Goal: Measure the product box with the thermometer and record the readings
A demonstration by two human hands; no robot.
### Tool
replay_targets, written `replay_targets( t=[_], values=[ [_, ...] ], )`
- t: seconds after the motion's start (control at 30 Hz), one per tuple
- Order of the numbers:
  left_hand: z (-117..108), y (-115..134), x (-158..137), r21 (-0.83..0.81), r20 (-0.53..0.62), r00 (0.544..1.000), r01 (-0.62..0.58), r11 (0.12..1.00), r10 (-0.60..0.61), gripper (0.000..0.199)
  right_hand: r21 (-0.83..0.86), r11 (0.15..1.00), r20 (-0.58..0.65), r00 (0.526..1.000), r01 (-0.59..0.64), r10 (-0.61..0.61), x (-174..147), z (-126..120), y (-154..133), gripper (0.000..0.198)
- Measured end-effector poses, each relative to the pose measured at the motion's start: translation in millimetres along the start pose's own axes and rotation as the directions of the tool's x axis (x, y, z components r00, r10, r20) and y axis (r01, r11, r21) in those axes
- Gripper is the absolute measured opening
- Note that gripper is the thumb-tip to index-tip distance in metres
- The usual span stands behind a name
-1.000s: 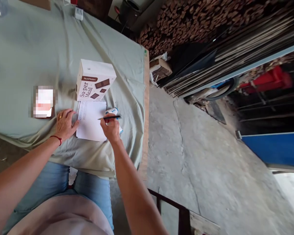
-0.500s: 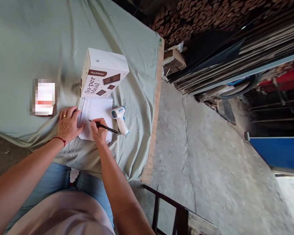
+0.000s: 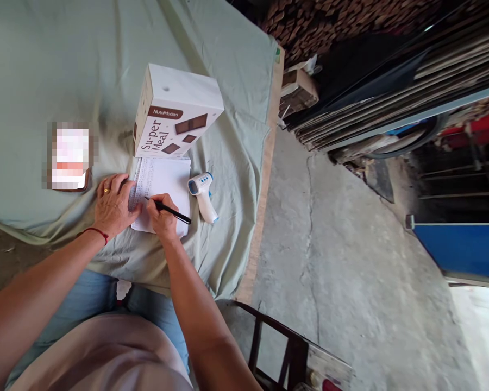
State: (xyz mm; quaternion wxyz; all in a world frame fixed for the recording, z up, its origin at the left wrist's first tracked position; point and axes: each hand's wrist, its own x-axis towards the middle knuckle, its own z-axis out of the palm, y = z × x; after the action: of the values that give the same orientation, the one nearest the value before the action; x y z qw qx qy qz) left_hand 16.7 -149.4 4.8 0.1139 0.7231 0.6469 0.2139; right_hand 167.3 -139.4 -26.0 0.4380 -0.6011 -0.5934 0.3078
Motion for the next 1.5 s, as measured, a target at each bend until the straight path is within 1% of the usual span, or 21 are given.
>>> replay_targets(
  t=[0.3,0.5,0.7,0.9,1.03,1.37,1.5],
  values=[
    [-0.3,-0.4,0.1,0.016,0.005,1.000,-0.007,1.000,0.006,0.046,-0.034,0.999,-0.007,1.000,0.013,-0.014,0.0,-0.4,2.1,0.020],
    [0.6,-0.1,-0.1,-0.012,0.004,1.000,0.005,1.000,-0.005,0.047,0.004,1.000,-0.061,0.998,0.029,-0.028,0.9,-0.2,3.2,0.021],
    [0.7,-0.4,-0.1,-0.038,0.000,1.000,0.007,0.999,-0.007,0.047,-0.004,1.000,-0.029,0.999,0.017,-0.017,1.1,0.5,1.7,0.020],
    [-0.2,0.2,0.1,-0.027,0.006,1.000,0.004,1.000,-0.004,0.048,0.001,1.000,-0.055,0.998,0.022,-0.022,1.3,0.2,2.4,0.020],
    [-0.6,0.5,0.0,-0.024,0.005,1.000,0.008,1.000,-0.008,0.048,-0.002,1.000,-0.025,0.999,0.030,-0.030,1.5,-0.5,2.8,0.018],
    [0.5,0.3,0.3,-0.039,0.003,1.000,0.010,0.999,-0.010,0.048,0.024,1.000,-0.036,0.999,-0.009,0.010,0.9,-1.1,0.6,0.017],
    [-0.6,0.8,0.4,-0.060,0.009,1.000,0.018,0.998,-0.018,0.048,0.002,1.000,-0.053,0.998,-0.022,0.022,0.9,-1.6,0.0,0.017]
  ],
)
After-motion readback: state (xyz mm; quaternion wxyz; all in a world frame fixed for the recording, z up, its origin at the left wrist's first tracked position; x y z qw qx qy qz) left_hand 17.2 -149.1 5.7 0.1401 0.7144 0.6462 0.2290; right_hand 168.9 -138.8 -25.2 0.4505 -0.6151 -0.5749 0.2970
